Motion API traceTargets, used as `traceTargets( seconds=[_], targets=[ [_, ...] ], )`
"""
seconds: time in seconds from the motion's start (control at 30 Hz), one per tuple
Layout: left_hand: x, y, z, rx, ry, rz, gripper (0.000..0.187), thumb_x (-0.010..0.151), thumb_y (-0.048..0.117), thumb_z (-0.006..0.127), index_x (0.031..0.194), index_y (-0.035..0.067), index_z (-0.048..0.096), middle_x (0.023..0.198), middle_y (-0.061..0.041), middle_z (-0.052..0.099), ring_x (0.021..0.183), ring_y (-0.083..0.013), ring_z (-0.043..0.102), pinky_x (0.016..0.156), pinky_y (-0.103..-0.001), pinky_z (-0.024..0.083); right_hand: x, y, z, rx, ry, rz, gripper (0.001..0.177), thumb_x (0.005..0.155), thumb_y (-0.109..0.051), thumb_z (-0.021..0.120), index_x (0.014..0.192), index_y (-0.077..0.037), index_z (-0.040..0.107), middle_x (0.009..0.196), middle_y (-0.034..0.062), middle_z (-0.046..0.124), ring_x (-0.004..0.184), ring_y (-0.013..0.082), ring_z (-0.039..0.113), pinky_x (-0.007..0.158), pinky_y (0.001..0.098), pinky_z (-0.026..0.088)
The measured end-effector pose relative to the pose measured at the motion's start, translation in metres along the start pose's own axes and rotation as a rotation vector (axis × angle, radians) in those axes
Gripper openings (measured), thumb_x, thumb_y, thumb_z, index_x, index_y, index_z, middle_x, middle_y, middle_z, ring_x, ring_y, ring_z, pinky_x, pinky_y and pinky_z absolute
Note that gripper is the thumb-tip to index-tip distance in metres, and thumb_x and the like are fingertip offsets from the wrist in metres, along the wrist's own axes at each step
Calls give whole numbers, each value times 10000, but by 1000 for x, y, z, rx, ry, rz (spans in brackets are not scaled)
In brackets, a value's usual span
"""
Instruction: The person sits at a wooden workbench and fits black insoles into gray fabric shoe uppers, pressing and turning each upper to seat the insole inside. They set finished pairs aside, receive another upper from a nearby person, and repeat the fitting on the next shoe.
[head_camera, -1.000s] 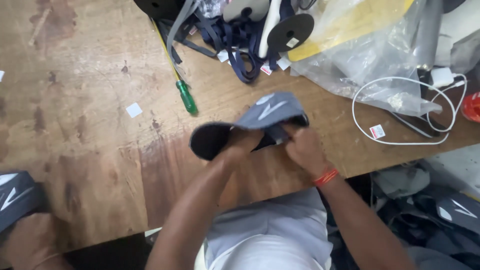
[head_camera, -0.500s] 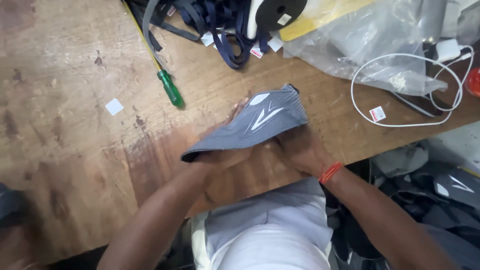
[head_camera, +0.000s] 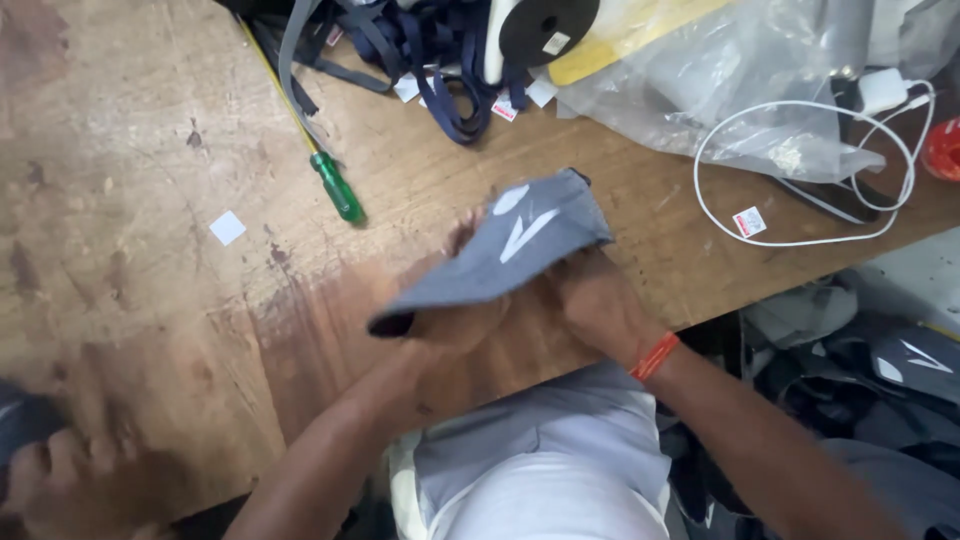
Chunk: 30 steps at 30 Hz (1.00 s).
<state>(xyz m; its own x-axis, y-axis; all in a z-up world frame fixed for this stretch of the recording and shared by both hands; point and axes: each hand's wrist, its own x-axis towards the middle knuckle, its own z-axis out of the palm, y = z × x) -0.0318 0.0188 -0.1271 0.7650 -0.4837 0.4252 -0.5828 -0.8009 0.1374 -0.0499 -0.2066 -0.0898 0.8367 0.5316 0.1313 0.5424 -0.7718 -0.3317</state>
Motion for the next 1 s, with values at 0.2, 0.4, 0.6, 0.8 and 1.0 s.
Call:
traceTargets(
  seconds=[0.2,0.4,0.6,0.8,1.0],
  targets=[
    [-28,23,-28,245,-121,374,275,911,238,587,1074,45,696,1142,-143,694,1104,-353,618,978,-556,492,65,-72,-31,196,61,155,272,994,-255,599,1196,-79,649,1220,141,684,1195,343,618,1058,465,457],
    [-21,29,-26,150,-238,352,350,893,298,572,1017,40,773,1089,-179,731,1116,-381,628,1030,-580,448,24,-49,-27,73,157,-48,459,886,-179,634,1339,-106,649,1318,152,645,1242,357,585,1057,473,443],
    [-7,49,-42,-86,-115,83,588,846,224,569,1377,-27,571,1484,-243,509,1408,-415,461,1152,-501,336,66,-93,-148,-172,446,-171,412,920,-135,682,1329,-91,643,1363,169,620,1269,332,606,1046,466,467],
    [38,42,-62,-212,-191,-74,566,881,194,617,1426,73,524,1480,-149,532,1436,-341,475,1232,-464,351,74,-57,-122,96,372,-22,267,970,-108,624,1226,-100,696,1209,111,703,1124,295,672,913,406,540],
    [59,31,-145,-356,-151,-388,572,942,304,652,1430,44,507,1401,-192,554,1300,-392,533,1114,-465,407,30,-73,-104,601,-421,688,265,1080,-266,531,1159,-57,674,873,187,718,811,300,735,700,359,548]
  ],
)
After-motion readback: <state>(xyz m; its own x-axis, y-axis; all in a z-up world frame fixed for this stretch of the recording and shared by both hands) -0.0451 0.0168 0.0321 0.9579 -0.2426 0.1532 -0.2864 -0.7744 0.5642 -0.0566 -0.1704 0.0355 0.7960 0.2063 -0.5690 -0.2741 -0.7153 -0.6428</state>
